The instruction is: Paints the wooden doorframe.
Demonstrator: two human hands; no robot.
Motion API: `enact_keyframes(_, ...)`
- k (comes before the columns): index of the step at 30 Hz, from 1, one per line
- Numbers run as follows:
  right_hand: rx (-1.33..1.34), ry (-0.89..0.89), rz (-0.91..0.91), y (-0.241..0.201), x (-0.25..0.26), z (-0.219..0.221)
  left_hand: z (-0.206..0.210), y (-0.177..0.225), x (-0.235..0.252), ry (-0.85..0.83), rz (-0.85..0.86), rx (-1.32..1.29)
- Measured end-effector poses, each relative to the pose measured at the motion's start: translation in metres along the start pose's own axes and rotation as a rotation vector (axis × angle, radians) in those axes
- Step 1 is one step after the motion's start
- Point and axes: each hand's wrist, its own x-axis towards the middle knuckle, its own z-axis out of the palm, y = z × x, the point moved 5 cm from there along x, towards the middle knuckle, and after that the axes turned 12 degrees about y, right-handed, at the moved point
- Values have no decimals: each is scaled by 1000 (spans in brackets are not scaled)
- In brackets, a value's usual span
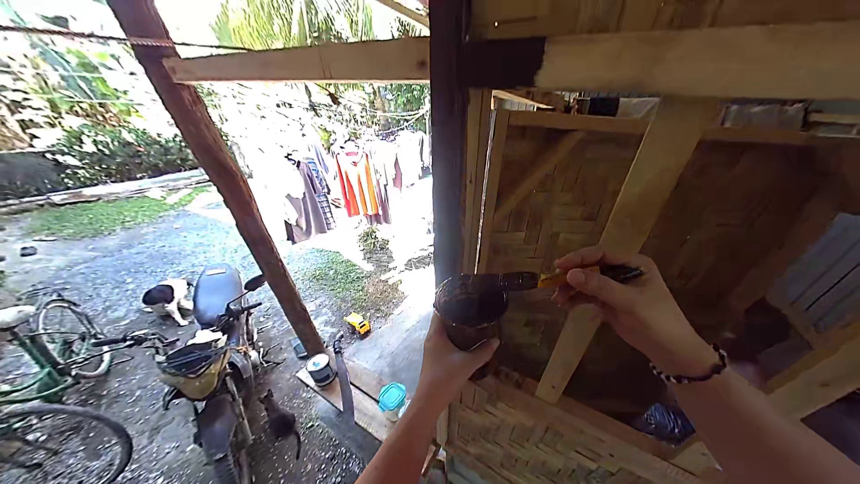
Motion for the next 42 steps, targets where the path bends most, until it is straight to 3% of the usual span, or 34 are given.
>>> enact_keyframes(5,-138,-1,-100,-28,10,4,3,21,18,-25,18,-34)
enact_keyframes(15,-146,78,-274,-78,23,3,23,63,41,-94,10,-94)
enact_keyframes(26,-303,174,-706,-146,72,-2,60,127,80,-199,67,-254)
enact_keyframes(36,-512,197,-811,-163,103,13,66,121,80,-220,89,-203)
enact_keyframes(42,-725,246,-828,-170,89,-1,53,102,69,-223,65,-211)
